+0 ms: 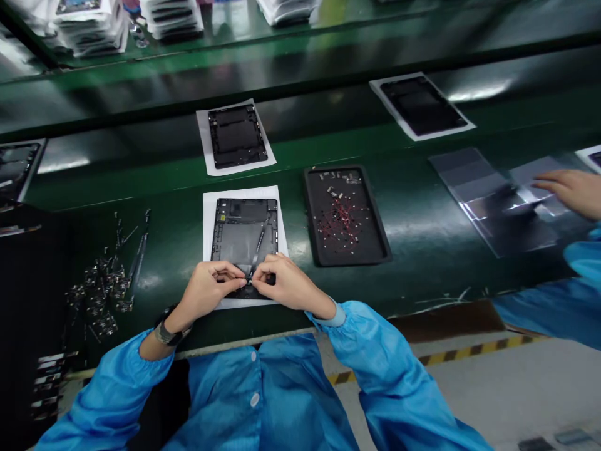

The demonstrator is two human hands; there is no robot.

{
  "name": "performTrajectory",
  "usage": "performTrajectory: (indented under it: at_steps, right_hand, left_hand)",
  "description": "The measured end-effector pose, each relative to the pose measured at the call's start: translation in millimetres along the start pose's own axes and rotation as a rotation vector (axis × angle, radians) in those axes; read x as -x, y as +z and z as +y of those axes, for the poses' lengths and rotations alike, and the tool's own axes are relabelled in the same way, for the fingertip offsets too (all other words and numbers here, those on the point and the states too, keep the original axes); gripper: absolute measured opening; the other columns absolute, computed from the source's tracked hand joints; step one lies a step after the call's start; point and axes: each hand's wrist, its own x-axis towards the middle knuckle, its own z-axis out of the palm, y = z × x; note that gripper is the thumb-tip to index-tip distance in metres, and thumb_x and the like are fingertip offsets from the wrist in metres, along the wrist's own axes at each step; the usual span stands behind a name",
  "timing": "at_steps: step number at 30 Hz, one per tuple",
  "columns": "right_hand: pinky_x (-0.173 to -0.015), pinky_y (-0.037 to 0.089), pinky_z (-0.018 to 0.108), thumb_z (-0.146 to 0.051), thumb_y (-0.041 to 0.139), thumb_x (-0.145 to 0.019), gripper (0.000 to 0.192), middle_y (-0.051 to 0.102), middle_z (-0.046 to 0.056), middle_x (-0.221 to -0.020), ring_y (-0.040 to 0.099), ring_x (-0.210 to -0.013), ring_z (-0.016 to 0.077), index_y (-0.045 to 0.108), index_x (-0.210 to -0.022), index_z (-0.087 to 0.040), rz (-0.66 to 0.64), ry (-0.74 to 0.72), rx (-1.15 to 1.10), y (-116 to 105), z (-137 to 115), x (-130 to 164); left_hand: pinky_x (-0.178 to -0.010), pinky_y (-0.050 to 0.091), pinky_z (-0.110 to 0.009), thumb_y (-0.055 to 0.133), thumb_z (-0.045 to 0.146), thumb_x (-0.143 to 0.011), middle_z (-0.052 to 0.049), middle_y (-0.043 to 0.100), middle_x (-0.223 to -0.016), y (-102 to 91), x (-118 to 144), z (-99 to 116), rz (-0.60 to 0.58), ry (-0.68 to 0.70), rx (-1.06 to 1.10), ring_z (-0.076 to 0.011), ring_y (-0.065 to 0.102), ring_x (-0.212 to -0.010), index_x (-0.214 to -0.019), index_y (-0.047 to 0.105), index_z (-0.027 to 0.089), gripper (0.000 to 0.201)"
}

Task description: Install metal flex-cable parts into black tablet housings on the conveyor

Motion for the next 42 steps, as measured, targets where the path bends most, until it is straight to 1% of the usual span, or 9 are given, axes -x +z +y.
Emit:
performTrajectory:
  at_steps: [4,10,15,20,27,32,36,42]
  right_hand:
    - [-0.078,0.04,0.033,-0.019,0.064,-0.087,0.011,0.064,0.002,-0.074,0.058,-0.075,0.017,0.071,-0.079,-0.019,-0.019,-0.003,0.0,-2.5,0.0,0.4]
    - [-0.078,0.041,0.033,-0.02,0.066,-0.087,0.01,0.065,0.002,-0.072,0.059,-0.071,0.0159,0.072,-0.08,-0.019,0.011,-0.003,-0.005,0.3,2.8,0.0]
    - [-0.078,0.042,0.033,-0.025,0.065,-0.089,0.012,0.067,0.003,-0.073,0.061,-0.074,0.0175,0.072,-0.081,-0.019,0.018,0.016,-0.024,0.6,2.6,0.0]
    - [-0.077,0.042,0.032,-0.021,0.066,-0.088,0.01,0.065,0.003,-0.074,0.059,-0.075,0.0174,0.073,-0.08,-0.019,-0.009,0.006,0.001,-3.3,-0.5,0.5]
    - [-0.08,0.04,0.032,-0.02,0.067,-0.088,0.012,0.065,0.002,-0.074,0.059,-0.076,0.0173,0.072,-0.078,-0.02,-0.065,0.002,-0.015,-5.9,0.9,0.3]
    - [-0.078,0.04,0.032,-0.023,0.065,-0.09,0.014,0.064,0.003,-0.075,0.058,-0.078,0.0176,0.072,-0.077,-0.02,-0.054,0.006,0.001,-3.8,1.1,0.2]
    - [-0.079,0.04,0.032,-0.018,0.066,-0.088,0.013,0.064,0.002,-0.075,0.058,-0.08,0.0181,0.071,-0.076,-0.02,-0.044,0.016,0.008,-2.5,0.4,-0.1]
    - [-0.082,0.039,0.033,-0.016,0.065,-0.088,0.014,0.063,0.001,-0.072,0.058,-0.075,0.0167,0.069,-0.076,-0.019,-0.032,0.013,-0.017,-2.9,-2.4,-0.4]
  left_hand:
    - [-0.064,0.052,-0.024,0.076,0.015,-0.068,-0.005,0.074,-0.07,-1.6,-1.6,0.1,-0.008,-0.019,0.023,-0.0155,0.068,-0.065,-0.072,0.073,0.014,0.006]
    - [-0.063,0.053,-0.024,0.076,0.016,-0.066,-0.004,0.073,-0.068,-2.8,-3.8,-0.3,-0.01,-0.042,0.076,-0.0147,0.067,-0.062,-0.072,0.072,0.014,0.008]
    - [-0.061,0.054,-0.025,0.077,0.018,-0.065,-0.004,0.072,-0.066,-4.4,-4.8,-1.5,-0.026,-0.056,0.095,-0.0146,0.066,-0.06,-0.073,0.072,0.013,0.011]
    - [-0.062,0.053,-0.024,0.077,0.018,-0.065,-0.004,0.072,-0.067,-3.9,-4.5,-2.1,-0.023,-0.042,0.078,-0.0142,0.066,-0.062,-0.072,0.072,0.013,0.01]
    - [-0.061,0.054,-0.025,0.077,0.019,-0.065,-0.004,0.072,-0.067,-5.8,-5.3,-1.1,-0.083,-0.058,0.074,-0.015,0.066,-0.061,-0.073,0.071,0.014,0.011]
    - [-0.06,0.052,-0.024,0.077,0.018,-0.065,-0.004,0.072,-0.066,-3.5,-4.4,-2.2,-0.037,-0.028,0.046,-0.0147,0.066,-0.062,-0.072,0.072,0.014,0.009]
    - [-0.059,0.051,-0.023,0.076,0.018,-0.067,-0.004,0.071,-0.065,-0.9,-2.2,-2.0,-0.007,-0.019,0.038,-0.015,0.065,-0.061,-0.071,0.072,0.014,0.007]
    - [-0.058,0.051,-0.023,0.076,0.018,-0.067,-0.004,0.072,-0.064,-1.3,-0.6,0.4,0.011,-0.031,0.053,-0.0152,0.066,-0.061,-0.071,0.073,0.014,0.007]
